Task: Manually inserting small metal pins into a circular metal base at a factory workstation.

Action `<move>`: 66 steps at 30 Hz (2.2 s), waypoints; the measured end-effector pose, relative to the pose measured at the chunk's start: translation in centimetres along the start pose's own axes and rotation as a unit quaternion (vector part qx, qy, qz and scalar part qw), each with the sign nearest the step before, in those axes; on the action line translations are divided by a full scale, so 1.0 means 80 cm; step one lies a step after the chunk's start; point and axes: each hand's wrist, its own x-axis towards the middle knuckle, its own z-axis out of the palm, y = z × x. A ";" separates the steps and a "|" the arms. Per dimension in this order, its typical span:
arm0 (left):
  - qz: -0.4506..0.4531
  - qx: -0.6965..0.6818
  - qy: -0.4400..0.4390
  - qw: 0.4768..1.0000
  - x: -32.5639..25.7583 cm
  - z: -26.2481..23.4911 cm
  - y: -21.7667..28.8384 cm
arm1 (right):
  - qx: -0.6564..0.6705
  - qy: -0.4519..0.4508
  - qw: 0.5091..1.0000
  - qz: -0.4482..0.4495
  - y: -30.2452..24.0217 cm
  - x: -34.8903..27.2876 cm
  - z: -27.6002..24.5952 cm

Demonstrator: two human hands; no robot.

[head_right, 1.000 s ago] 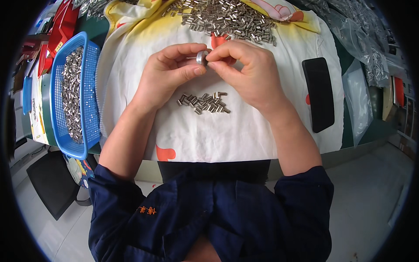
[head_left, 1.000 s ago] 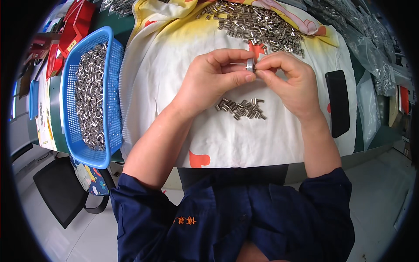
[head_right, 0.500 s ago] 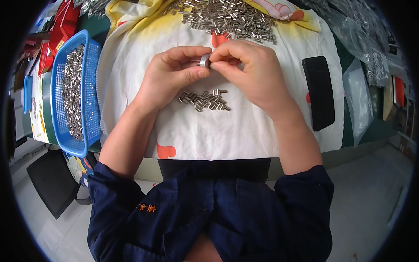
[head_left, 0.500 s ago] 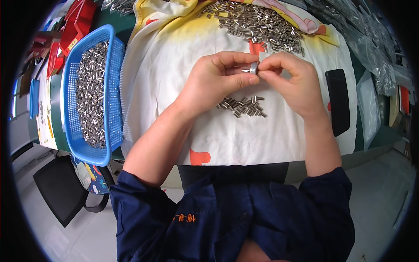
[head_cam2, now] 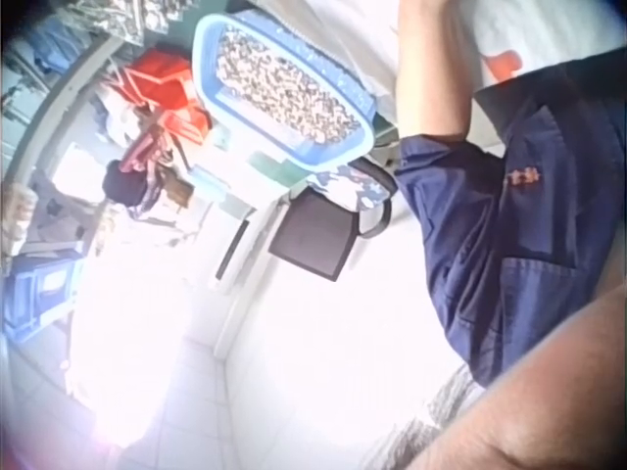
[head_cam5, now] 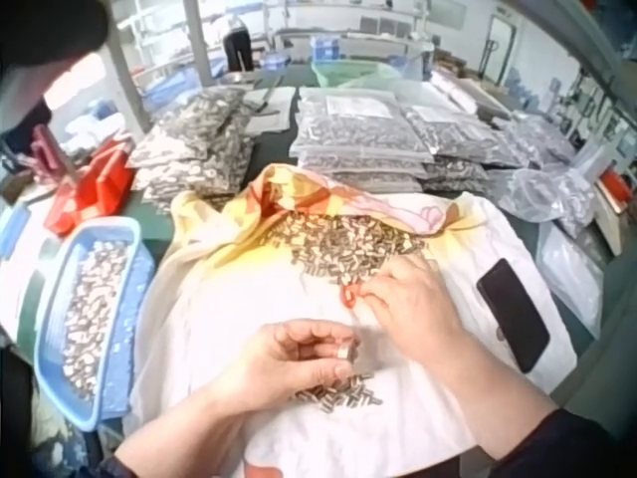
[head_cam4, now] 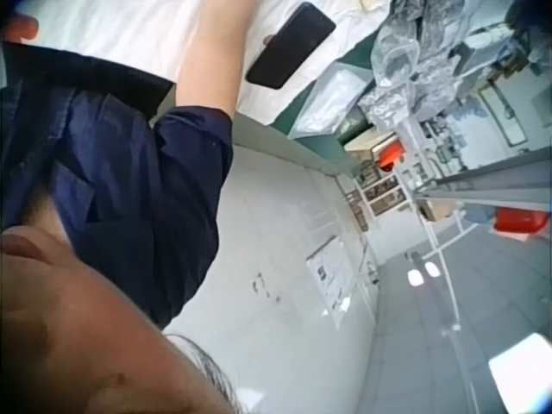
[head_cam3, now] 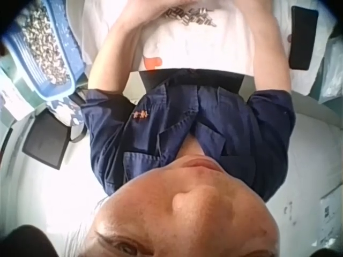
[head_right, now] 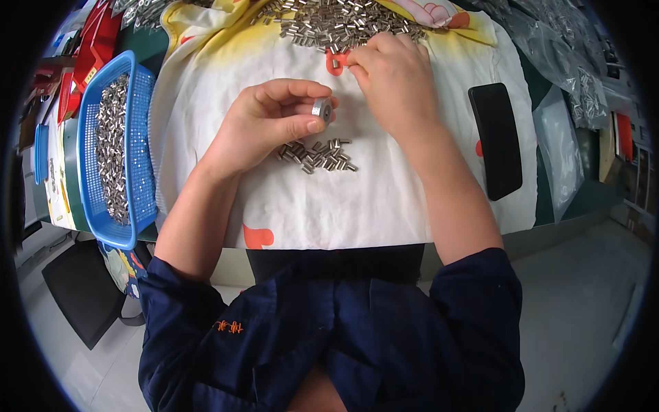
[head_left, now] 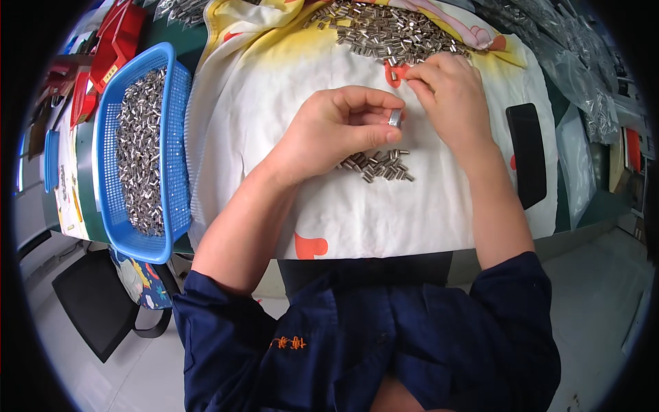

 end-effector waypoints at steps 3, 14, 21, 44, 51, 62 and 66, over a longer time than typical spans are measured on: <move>-0.007 0.000 0.003 1.000 0.001 -0.001 -0.001 | -0.019 -0.012 1.000 0.000 -0.003 -0.001 -0.003; 0.055 -0.055 0.054 0.995 0.003 -0.004 -0.006 | 0.346 -0.030 0.936 0.050 -0.035 -0.012 -0.027; 0.071 0.083 0.107 0.988 0.003 0.001 -0.008 | 0.170 0.048 0.983 -0.042 -0.047 -0.014 -0.020; -0.001 -0.005 0.022 1.000 0.000 0.000 -0.002 | 0.008 -0.001 0.998 0.054 -0.020 -0.001 0.011; 0.063 -0.078 0.051 0.994 0.004 -0.007 -0.007 | 0.349 -0.044 0.928 0.125 -0.036 -0.010 -0.022; 0.065 -0.078 0.058 0.993 0.003 -0.006 -0.006 | 0.366 -0.031 0.927 0.070 -0.041 -0.013 -0.026; 0.068 -0.068 0.064 0.993 0.004 -0.002 -0.008 | 0.275 0.023 0.961 0.004 -0.041 -0.014 -0.024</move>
